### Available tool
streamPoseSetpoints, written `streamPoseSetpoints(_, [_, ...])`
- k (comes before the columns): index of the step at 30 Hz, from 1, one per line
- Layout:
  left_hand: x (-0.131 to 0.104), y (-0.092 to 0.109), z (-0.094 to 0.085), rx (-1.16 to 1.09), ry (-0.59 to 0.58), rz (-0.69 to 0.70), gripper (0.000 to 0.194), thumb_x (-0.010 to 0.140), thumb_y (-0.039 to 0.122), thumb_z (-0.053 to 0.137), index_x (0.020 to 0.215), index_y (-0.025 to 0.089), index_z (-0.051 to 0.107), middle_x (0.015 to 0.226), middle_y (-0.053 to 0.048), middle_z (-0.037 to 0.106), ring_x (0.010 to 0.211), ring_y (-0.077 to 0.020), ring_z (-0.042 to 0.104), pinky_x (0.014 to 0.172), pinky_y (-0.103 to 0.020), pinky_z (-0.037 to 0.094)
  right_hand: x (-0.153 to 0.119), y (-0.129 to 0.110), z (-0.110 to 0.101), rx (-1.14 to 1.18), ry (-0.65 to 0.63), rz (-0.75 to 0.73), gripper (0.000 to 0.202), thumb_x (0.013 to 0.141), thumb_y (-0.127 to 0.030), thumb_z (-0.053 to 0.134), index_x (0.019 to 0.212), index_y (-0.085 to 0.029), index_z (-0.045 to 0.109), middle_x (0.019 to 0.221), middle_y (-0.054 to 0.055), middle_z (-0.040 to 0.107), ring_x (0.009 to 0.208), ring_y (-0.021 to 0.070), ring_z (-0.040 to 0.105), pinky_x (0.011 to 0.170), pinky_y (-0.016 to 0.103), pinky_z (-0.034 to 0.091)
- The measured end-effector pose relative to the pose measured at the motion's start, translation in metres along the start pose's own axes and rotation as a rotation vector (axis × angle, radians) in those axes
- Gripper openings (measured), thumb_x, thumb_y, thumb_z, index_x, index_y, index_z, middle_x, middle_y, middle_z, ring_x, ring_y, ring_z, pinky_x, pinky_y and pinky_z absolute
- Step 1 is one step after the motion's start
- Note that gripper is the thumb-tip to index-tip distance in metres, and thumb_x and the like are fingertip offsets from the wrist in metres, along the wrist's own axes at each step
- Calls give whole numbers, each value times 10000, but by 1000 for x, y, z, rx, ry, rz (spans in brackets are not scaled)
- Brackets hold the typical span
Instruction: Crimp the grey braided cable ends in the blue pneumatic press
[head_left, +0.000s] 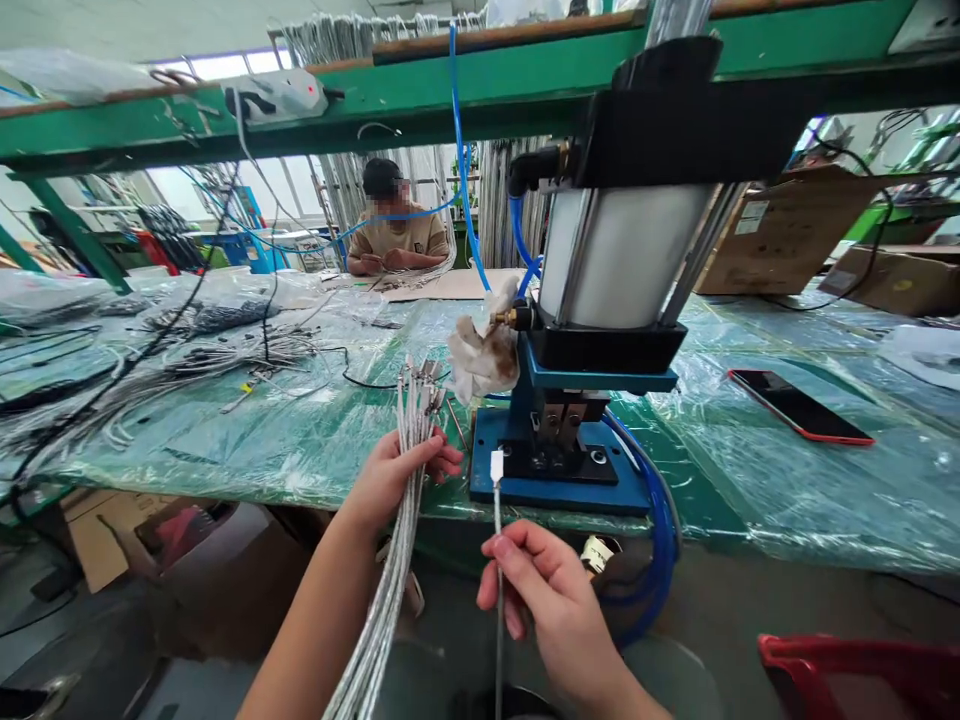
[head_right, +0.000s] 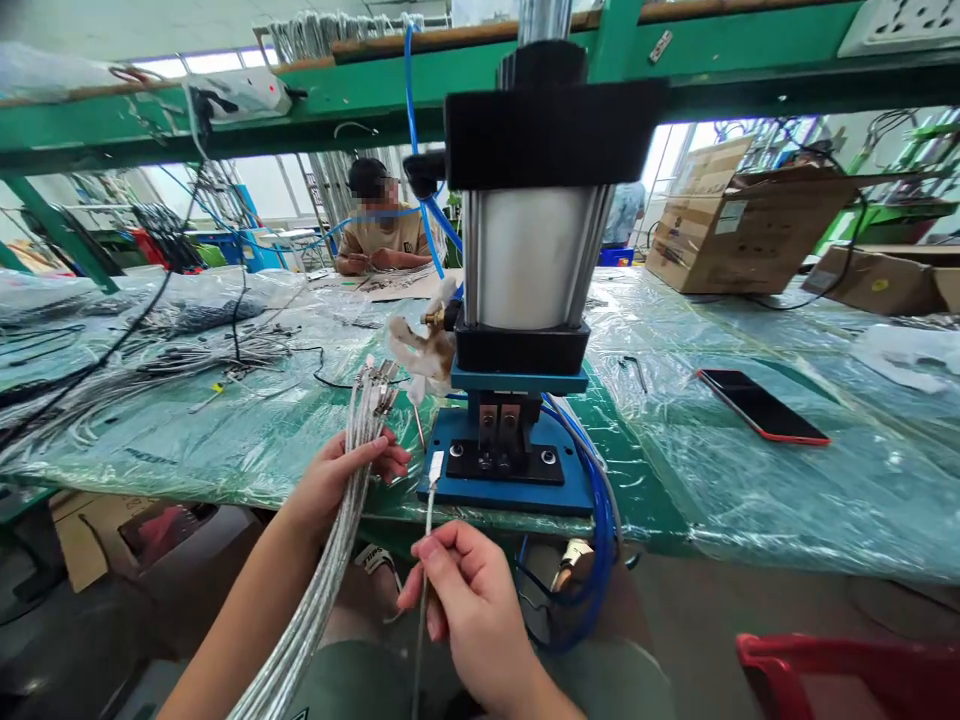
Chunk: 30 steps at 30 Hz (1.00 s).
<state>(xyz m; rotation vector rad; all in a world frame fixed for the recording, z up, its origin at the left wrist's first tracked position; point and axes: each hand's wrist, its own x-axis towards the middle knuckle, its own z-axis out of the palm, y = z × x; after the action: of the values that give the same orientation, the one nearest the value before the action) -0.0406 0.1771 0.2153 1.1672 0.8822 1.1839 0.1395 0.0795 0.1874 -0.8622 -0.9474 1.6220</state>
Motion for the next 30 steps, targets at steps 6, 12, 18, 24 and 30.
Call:
streamPoseSetpoints(6, [-1, 3, 2, 53, -36, 0, 257, 816, 331, 711, 954, 130, 629, 792, -86, 748, 668, -178, 688, 608, -259, 496, -9, -30, -27, 194, 130, 16, 276, 832, -402, 687, 812, -132, 631, 570, 23, 660, 359, 37, 425, 375, 156, 246])
streamPoseSetpoints(12, [-4, 6, 3, 67, -13, -3, 232, 830, 326, 696, 943, 135, 629, 785, -78, 740, 661, -172, 678, 632, -266, 503, -8, -36, -27, 343, 123, 86, 213, 827, -332, 692, 789, -126, 654, 584, 21, 666, 332, 39, 416, 351, 166, 283])
streamPoseSetpoints(18, [-4, 5, 2, 80, 1, 1, 232, 822, 321, 704, 945, 138, 634, 785, -74, 739, 655, -168, 670, 620, -257, 501, -6, -41, -23, 438, 135, 121, 192, 824, -300, 690, 795, -111, 676, 603, 27, 677, 343, 43, 433, 348, 168, 324])
streamPoseSetpoints(24, [-3, 6, 3, 81, 5, -7, 249, 809, 334, 716, 934, 132, 641, 776, -82, 738, 647, -172, 669, 615, -261, 504, 11, -49, -25, 540, 168, 134, 161, 827, -226, 663, 782, -74, 688, 596, 21, 665, 332, 24, 401, 336, 156, 317])
streamPoseSetpoints(30, [-4, 6, 4, 80, 6, 9, 240, 808, 328, 715, 934, 135, 647, 771, -82, 735, 640, -170, 663, 613, -261, 498, 11, -42, -26, 540, 165, 141, 156, 801, -239, 696, 776, -85, 687, 587, 9, 658, 337, 27, 404, 339, 157, 328])
